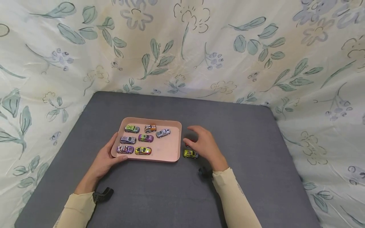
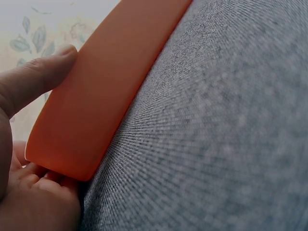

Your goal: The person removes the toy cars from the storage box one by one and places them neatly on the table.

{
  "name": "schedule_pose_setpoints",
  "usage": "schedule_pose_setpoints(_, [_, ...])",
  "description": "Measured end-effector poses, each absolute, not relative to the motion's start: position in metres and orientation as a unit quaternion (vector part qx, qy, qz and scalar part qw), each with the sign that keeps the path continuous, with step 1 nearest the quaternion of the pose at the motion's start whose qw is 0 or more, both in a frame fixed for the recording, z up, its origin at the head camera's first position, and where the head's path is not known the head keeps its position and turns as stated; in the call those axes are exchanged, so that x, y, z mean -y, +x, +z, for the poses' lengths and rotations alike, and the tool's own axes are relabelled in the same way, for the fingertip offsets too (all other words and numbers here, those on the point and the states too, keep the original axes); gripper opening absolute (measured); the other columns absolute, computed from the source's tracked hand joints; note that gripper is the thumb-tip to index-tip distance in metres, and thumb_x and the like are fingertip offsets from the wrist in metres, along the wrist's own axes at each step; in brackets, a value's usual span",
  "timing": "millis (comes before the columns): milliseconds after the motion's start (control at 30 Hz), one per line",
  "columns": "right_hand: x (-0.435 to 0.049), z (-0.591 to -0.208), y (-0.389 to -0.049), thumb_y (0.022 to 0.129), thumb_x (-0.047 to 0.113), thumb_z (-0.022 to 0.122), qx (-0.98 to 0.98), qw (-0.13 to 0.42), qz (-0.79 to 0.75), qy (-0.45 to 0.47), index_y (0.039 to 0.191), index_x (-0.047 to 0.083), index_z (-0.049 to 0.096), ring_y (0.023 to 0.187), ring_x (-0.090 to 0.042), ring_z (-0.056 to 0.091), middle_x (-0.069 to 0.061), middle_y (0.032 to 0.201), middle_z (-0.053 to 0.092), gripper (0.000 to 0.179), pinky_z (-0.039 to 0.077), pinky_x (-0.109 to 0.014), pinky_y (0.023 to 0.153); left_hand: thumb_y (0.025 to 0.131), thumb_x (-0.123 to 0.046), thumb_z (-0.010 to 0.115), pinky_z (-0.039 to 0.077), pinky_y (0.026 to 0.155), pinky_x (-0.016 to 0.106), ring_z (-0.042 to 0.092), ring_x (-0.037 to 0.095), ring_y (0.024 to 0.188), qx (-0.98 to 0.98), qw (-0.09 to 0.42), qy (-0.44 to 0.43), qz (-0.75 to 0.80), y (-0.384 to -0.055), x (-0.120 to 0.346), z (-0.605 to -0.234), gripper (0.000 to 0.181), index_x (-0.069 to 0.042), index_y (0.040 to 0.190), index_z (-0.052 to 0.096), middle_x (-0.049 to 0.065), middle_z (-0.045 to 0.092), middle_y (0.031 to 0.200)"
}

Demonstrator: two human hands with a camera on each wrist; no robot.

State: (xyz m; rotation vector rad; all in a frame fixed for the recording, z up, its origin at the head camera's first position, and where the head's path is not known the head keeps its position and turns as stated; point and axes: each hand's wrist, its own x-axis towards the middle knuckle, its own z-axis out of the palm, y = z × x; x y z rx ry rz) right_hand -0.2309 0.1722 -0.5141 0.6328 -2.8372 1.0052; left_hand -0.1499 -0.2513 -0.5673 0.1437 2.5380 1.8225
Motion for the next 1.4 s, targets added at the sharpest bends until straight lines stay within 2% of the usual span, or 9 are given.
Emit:
schedule_pose_setpoints(167, [-0.164,-0.509,-0.233,0.098,0.034,0.085,0.915,0.033,0.339,0.216,0.145,0.009,0.069,0.132,-0.033,0.062,-0.010,0.144,0.067,0.055,0.050,-0.058,0.108,0.089,-0.009,0.092,0.021,0.126,0.056,0.025,0.036,0.161,-0.807,0.011,0.040,0.589,-0.149,0.251,-0.567,0.118,-0.008,0.175,0.011,0.020,0.026,0.176])
schedule_pose_setpoints(333, [-0.154,-0.506,-0.240,0.097,0.030,0.086,0.912,0.030,0.347,0.218,0.143,0.009,0.070,0.130,-0.031,0.063,-0.009,0.141,0.068,0.053,0.050,-0.057,0.108,0.089,-0.008,0.092,0.025,0.122,0.023,0.026,0.036,0.161,-0.805,0.012,0.039,0.592,-0.149,0.251,-0.566,0.118,-0.007,0.175,0.011,0.020,0.026,0.176])
schedule_pose_setpoints(400, [-0.150,-0.505,-0.243,0.097,0.028,0.086,0.912,0.031,0.343,0.224,0.143,0.009,0.071,0.131,-0.031,0.063,-0.009,0.141,0.069,0.052,0.050,-0.057,0.108,0.090,-0.009,0.092,0.025,0.119,0.017,0.027,0.036,0.161,-0.806,0.013,0.039,0.590,-0.149,0.251,-0.565,0.118,-0.007,0.175,0.011,0.020,0.028,0.175])
schedule_pose_setpoints(533, [-0.141,-0.505,-0.249,0.098,0.025,0.085,0.908,0.032,0.341,0.241,0.142,0.007,0.072,0.133,-0.031,0.062,-0.009,0.141,0.069,0.049,0.048,-0.056,0.110,0.089,-0.009,0.092,0.025,0.126,0.038,0.029,0.036,0.160,-0.806,0.013,0.042,0.590,-0.149,0.250,-0.565,0.117,-0.008,0.175,0.012,0.021,0.030,0.174])
schedule_pose_setpoints(667, [-0.133,-0.509,-0.252,0.099,0.022,0.084,0.905,0.021,0.347,0.244,0.142,0.008,0.072,0.133,-0.031,0.062,-0.009,0.141,0.069,0.047,0.048,-0.054,0.111,0.089,-0.009,0.092,0.021,0.125,0.059,0.028,0.037,0.160,-0.809,0.011,0.046,0.586,-0.148,0.250,-0.564,0.116,-0.007,0.175,0.013,0.021,0.032,0.174])
schedule_pose_setpoints(1033, [-0.115,-0.512,-0.262,0.099,0.023,0.084,0.889,-0.011,0.364,0.279,0.139,0.009,0.074,0.129,-0.032,0.064,-0.007,0.138,0.070,0.044,0.052,-0.054,0.105,0.090,-0.010,0.091,0.021,0.126,0.056,0.026,0.037,0.161,-0.813,0.017,0.037,0.581,-0.147,0.251,-0.564,0.116,-0.010,0.175,0.012,0.021,0.028,0.175])
schedule_pose_setpoints(1133, [-0.110,-0.514,-0.267,0.099,0.022,0.084,0.890,-0.022,0.358,0.283,0.137,0.008,0.075,0.127,-0.033,0.065,-0.007,0.135,0.071,0.042,0.052,-0.054,0.104,0.090,-0.010,0.092,0.025,0.126,0.034,0.027,0.038,0.160,-0.811,0.015,0.039,0.583,-0.147,0.251,-0.564,0.116,-0.010,0.175,0.013,0.021,0.030,0.174])
schedule_pose_setpoints(1267, [-0.104,-0.517,-0.274,0.099,0.022,0.084,0.894,-0.028,0.343,0.287,0.137,0.010,0.075,0.125,-0.029,0.066,-0.005,0.134,0.072,0.041,0.052,-0.053,0.104,0.089,-0.010,0.092,0.025,0.109,0.007,0.030,0.037,0.159,-0.807,0.009,0.045,0.589,-0.147,0.251,-0.565,0.116,-0.010,0.175,0.014,0.022,0.032,0.173])
schedule_pose_setpoints(1400, [-0.099,-0.520,-0.279,0.099,0.021,0.084,0.894,-0.031,0.330,0.301,0.138,0.009,0.074,0.127,-0.028,0.066,-0.005,0.136,0.072,0.042,0.052,-0.052,0.106,0.089,-0.011,0.092,0.025,0.109,0.008,0.031,0.037,0.158,-0.808,0.007,0.043,0.587,-0.146,0.250,-0.564,0.116,-0.010,0.175,0.015,0.021,0.032,0.173])
